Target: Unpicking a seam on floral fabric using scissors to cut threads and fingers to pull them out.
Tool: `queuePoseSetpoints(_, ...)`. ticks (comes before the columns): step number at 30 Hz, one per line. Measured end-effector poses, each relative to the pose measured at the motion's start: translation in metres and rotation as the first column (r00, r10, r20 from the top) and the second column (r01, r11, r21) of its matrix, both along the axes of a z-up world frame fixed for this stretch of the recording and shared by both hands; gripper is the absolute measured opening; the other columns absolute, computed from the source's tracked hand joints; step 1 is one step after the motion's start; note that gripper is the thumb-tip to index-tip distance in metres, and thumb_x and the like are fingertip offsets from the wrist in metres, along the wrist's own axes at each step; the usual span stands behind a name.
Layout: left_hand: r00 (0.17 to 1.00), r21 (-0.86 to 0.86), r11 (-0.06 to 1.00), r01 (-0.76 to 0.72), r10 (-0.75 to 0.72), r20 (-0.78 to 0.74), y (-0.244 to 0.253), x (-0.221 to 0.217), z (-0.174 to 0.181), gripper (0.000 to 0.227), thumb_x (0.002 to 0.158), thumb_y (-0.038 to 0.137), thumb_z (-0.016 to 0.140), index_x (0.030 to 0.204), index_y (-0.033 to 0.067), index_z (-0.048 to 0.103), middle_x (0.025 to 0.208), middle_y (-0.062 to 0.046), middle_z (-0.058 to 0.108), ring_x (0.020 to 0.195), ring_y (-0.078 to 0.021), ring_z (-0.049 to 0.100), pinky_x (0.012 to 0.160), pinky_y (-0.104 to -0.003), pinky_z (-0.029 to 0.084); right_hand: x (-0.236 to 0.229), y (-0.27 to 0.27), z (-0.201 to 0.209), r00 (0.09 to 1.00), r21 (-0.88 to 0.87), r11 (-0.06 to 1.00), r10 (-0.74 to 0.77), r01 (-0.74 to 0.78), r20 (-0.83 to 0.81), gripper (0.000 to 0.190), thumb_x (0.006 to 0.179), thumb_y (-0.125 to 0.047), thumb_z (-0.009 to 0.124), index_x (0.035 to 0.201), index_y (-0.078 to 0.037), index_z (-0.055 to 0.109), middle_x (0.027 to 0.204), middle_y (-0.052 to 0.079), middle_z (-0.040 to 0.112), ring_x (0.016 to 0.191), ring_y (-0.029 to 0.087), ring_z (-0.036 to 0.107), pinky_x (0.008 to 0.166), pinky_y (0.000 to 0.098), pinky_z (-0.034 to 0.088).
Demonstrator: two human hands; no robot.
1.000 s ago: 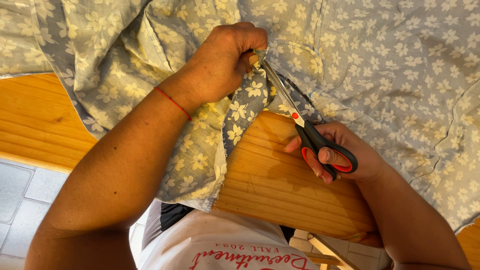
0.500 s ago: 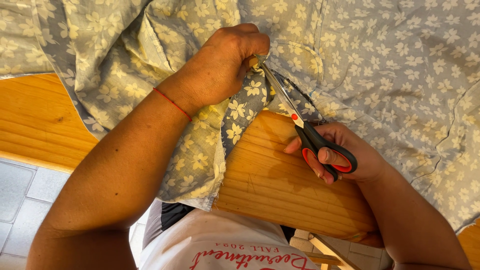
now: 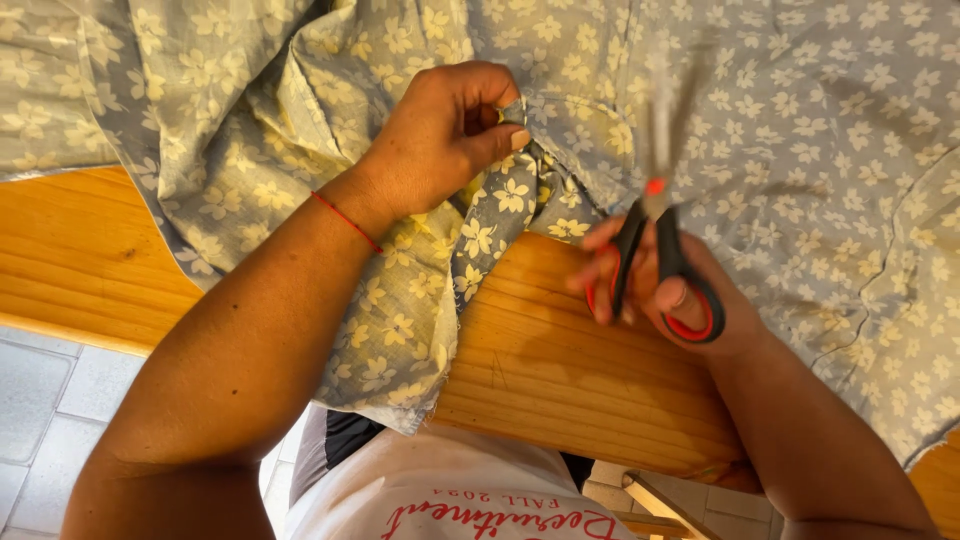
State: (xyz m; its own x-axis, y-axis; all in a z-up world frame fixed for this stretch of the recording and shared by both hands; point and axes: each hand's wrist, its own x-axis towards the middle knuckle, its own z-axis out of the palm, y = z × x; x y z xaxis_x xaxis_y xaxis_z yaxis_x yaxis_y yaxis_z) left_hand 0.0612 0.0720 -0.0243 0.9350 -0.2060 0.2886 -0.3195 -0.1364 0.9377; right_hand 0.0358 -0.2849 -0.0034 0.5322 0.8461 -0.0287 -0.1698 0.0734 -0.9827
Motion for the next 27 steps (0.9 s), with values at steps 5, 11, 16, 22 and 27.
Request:
queuePoseSetpoints(5, 0.984, -0.032, 0.999, 0.017, -0.011, 0.181, -0.008, 0.007, -0.015, 0.027, 0.112, -0.004, 0.09, 0.111, 0.0104, 0.068, 0.124, -0.005, 0.056, 0.079, -0.0114, 0.05, 0.066, -0.028, 0.047, 0.045, 0.054, 0.011, 0.861, -0.032, 0.863, -0.499, 0.504, 0.1, 0.047, 0.101, -0.011, 0.089, 0.139, -0.012, 0.062, 0.133, 0.023, 0.078, 0.132, 0.037, 0.085, 0.091, 0.041, 0.075)
queuePoseSetpoints(11, 0.997, 0.131, 0.989, -0.066, 0.062, 0.036, -0.015, 0.002, -0.016, 0.021, 0.113, 0.005, 0.085, 0.1, 0.0164, 0.074, 0.093, 0.003, 0.06, 0.083, -0.0134, 0.053, 0.072, -0.032, 0.047, 0.081, 0.1, 0.0, 0.877, -0.183, 0.858, -0.462, 0.48, 0.133, 0.058, 0.082, -0.009, 0.104, 0.13, -0.017, 0.071, 0.127, 0.011, 0.081, 0.118, 0.026, 0.084, 0.106, 0.0419, 0.075)
queuePoseSetpoints(16, 0.999, 0.059, 0.998, -0.011, 0.014, -0.052, -0.018, 0.002, -0.021, 0.024, 0.118, 0.003, 0.078, 0.101, 0.018, 0.07, 0.088, 0.01, 0.054, 0.083, -0.0084, 0.048, 0.074, -0.028, 0.044, 0.084, 0.097, -0.022, 0.848, -0.126, 0.839, -0.521, 0.529, 0.091, 0.046, 0.089, -0.002, 0.102, 0.123, -0.016, 0.076, 0.094, 0.004, 0.085, 0.084, 0.018, 0.084, 0.082, 0.0337, 0.072)
queuePoseSetpoints(22, 0.981, -0.036, 0.999, 0.005, -0.012, -0.192, -0.016, 0.003, -0.025, 0.015, 0.117, 0.002, 0.077, 0.11, 0.0142, 0.082, 0.085, 0.007, 0.067, 0.07, -0.0056, 0.055, 0.061, -0.027, 0.048, 0.085, 0.089, -0.025, 0.818, -0.071, 0.816, -0.574, 0.574, 0.019, 0.042, 0.09, 0.001, 0.1, 0.121, -0.017, 0.079, 0.09, 0.004, 0.082, 0.08, 0.018, 0.079, 0.079, 0.0352, 0.066)
queuePoseSetpoints(27, 0.981, -0.165, 0.986, 0.01, -0.041, -0.191, -0.016, 0.011, -0.036, 0.031, 0.113, 0.018, 0.092, 0.09, 0.0192, 0.07, 0.078, 0.012, 0.053, 0.072, -0.0041, 0.044, 0.064, -0.026, 0.041, 0.084, 0.089, -0.025, 0.812, -0.024, 0.813, -0.58, 0.582, 0.055, 0.042, 0.094, 0.001, 0.092, 0.129, -0.014, 0.075, 0.093, 0.005, 0.077, 0.079, 0.02, 0.078, 0.08, 0.0373, 0.068)
